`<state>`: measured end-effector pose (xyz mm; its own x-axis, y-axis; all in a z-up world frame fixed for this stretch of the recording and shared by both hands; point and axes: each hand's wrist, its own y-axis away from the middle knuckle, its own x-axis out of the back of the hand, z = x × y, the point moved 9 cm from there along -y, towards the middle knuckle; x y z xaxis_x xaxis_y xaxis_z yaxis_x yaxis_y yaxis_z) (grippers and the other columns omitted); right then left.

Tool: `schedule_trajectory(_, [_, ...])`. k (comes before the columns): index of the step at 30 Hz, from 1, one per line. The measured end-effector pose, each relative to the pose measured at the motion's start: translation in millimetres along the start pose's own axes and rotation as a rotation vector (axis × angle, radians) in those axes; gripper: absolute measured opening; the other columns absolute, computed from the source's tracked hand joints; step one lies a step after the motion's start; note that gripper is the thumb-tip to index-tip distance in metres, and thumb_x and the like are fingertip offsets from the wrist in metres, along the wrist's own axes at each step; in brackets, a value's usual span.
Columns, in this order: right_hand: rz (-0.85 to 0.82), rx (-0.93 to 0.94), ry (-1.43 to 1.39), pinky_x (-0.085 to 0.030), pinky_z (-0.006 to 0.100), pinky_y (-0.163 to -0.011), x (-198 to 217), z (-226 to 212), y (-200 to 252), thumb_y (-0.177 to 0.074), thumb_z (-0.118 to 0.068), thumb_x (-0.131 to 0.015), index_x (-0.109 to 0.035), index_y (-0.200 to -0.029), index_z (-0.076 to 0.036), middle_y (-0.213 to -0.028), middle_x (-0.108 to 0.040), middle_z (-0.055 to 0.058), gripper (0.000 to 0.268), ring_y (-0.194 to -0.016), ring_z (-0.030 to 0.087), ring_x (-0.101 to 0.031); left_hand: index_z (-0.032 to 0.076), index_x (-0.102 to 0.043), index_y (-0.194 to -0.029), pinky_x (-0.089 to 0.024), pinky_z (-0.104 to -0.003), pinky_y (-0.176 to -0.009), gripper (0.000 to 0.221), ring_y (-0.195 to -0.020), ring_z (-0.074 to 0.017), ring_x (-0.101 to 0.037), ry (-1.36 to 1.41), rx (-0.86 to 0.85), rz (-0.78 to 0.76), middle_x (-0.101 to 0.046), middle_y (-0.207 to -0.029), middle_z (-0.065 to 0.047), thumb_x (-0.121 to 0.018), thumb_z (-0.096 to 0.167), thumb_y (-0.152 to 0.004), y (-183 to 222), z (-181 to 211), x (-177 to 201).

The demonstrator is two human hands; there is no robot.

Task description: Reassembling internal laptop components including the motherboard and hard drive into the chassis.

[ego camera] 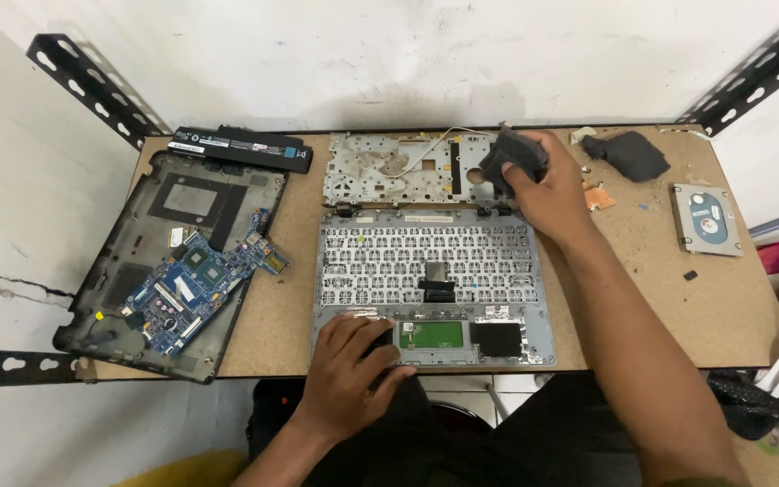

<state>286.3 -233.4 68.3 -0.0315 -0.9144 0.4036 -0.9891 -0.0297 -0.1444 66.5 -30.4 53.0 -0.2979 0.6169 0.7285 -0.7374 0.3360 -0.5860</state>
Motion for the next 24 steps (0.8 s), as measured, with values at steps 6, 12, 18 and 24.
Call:
schedule_trajectory(6, [0.064, 0.066, 0.286, -0.045, 0.042, -0.074, 13.4, 9.6, -7.0, -0.087, -0.014, -0.056, -0.052, -0.118, -0.008, -0.110, -0.056, 0.017, 0.032, -0.097, 0.030, -0.054, 0.011, -0.061, -0.085, -0.042, -0.046, -0.090, 0.021, -0.098, -0.0283, -0.057, 0.000, 0.006, 0.007, -0.063, -0.107, -0.011, -0.067, 0.032, -0.086, 1.7, -1.6, -1.2])
schedule_trajectory(12, [-0.033, -0.056, 0.270, -0.045, 0.041, -0.074, 2.1, 20.1, -8.0, -0.088, -0.019, -0.053, -0.048, -0.123, -0.015, -0.112, -0.059, 0.016, 0.035, -0.095, 0.030, -0.057, 0.012, -0.059, -0.081, -0.042, -0.045, -0.086, 0.023, -0.096, -0.0280, -0.056, -0.001, -0.001, 0.040, -0.062, -0.107, -0.010, -0.065, 0.033, -0.086, 0.3, -0.7, 0.8])
schedule_trajectory(18, [0.001, -0.145, 0.096, -0.055, 0.033, -0.067, 4.3, 14.9, -4.3, -0.090, -0.014, -0.054, -0.052, -0.117, -0.014, -0.113, -0.057, 0.008, 0.027, -0.096, 0.022, -0.058, 0.012, -0.059, -0.080, -0.042, -0.044, -0.087, 0.021, -0.096, -0.0274, -0.057, 0.000, -0.005, 0.041, -0.063, -0.106, -0.010, -0.066, 0.031, -0.086, -0.2, 1.0, 2.7])
schedule_trajectory(24, [0.032, -0.216, -0.004, -0.059, 0.030, -0.056, 3.7, 14.8, -3.5, -0.090, -0.013, -0.056, -0.052, -0.112, -0.009, -0.109, -0.057, 0.011, 0.023, -0.082, 0.026, -0.066, 0.012, -0.060, -0.081, -0.043, -0.045, -0.087, 0.022, -0.096, -0.0278, -0.057, 0.000, -0.006, 0.035, -0.064, -0.105, -0.011, -0.068, 0.031, -0.085, 0.5, -0.1, 2.5])
